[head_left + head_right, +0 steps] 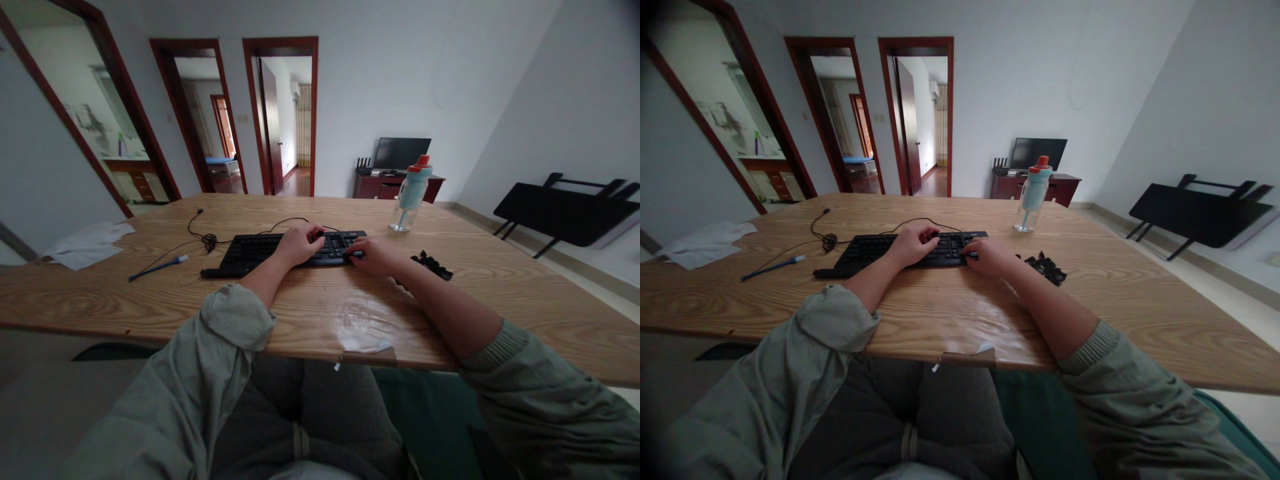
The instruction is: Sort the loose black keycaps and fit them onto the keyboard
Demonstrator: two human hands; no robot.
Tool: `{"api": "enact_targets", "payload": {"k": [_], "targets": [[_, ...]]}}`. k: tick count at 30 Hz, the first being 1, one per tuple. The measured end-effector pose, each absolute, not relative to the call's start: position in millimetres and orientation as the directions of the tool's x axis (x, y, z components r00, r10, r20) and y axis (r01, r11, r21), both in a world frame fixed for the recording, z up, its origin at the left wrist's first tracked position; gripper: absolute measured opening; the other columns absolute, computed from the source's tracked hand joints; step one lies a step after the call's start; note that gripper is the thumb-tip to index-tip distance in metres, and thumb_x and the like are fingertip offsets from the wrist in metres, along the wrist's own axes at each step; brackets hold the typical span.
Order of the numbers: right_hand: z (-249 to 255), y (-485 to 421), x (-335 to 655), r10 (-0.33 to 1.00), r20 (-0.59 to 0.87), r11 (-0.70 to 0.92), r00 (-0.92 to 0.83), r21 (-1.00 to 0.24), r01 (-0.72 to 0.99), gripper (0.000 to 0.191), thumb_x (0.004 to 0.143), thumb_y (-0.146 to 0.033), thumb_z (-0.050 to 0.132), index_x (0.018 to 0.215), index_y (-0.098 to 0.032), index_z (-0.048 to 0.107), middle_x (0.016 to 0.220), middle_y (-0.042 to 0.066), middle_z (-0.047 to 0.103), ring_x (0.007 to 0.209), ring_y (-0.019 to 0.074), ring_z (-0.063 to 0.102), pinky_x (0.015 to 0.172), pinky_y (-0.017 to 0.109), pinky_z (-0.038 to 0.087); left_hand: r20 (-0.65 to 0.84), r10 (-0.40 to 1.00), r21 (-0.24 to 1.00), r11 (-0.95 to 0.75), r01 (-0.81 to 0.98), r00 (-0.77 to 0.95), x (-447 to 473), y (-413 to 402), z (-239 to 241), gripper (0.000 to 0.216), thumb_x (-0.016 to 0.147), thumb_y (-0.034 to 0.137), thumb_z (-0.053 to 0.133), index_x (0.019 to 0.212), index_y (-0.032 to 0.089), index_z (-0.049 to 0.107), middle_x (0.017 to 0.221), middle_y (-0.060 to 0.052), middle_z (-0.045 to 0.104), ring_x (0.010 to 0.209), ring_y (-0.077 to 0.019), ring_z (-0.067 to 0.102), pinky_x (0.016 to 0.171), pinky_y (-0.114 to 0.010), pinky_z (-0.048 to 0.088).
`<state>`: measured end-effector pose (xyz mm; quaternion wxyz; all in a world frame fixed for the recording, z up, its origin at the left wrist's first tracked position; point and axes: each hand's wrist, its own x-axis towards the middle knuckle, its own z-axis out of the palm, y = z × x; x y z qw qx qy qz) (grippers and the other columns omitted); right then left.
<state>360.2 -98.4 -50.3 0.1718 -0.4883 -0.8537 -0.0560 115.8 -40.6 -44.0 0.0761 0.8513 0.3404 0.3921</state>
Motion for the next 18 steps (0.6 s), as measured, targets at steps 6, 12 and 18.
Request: {"api": "enact_targets", "payload": {"k": [6, 12, 18], "targets": [[-50.7, -96.9, 363.8, 0.837, 0.327, 0.503, -0.439, -0.142, 0.853, 0.024, 0.084, -0.021, 0.06, 0.102, -0.023, 0.077, 0.097, 0.005, 0.076, 0.084, 0.02, 0.067, 0.075, 0.028, 0.048, 0.616, 0.633, 0.391, -0.762, 0.516, 0.468, 116.3, -41.3, -43.3, 0.026, 0.082, 0.029, 0.062, 0.103, 0.018, 0.073, 0.088, -0.004, 0.072, 0.071, -0.0163, 0.059, 0.068, -0.029, 0.047], [-51.8, -97.8, 359.2, 0.881, 0.307, 0.426, -0.36, -0.184, 0.886, 0.02, 0.087, -0.03, 0.062, 0.096, -0.022, 0.077, 0.083, 0.004, 0.075, 0.069, 0.0169, 0.063, 0.064, 0.027, 0.045, 0.61, 0.637, 0.388, -0.759, 0.523, 0.471, 115.9, -41.9, -42.7, 0.026, 0.082, 0.031, 0.062, 0.102, 0.018, 0.073, 0.087, -0.004, 0.072, 0.071, -0.0165, 0.059, 0.067, -0.029, 0.045], [-53.0, -95.8, 362.1, 0.841, 0.342, 0.492, -0.42, -0.159, 0.856, 0.021, 0.085, -0.024, 0.062, 0.098, -0.023, 0.078, 0.09, 0.005, 0.076, 0.076, 0.0196, 0.066, 0.07, 0.03, 0.048, 0.599, 0.65, 0.387, -0.746, 0.542, 0.468, 115.8, -42.8, -42.2, 0.028, 0.082, 0.032, 0.061, 0.104, 0.018, 0.073, 0.086, -0.004, 0.071, 0.073, -0.0173, 0.06, 0.068, -0.029, 0.047]]}}
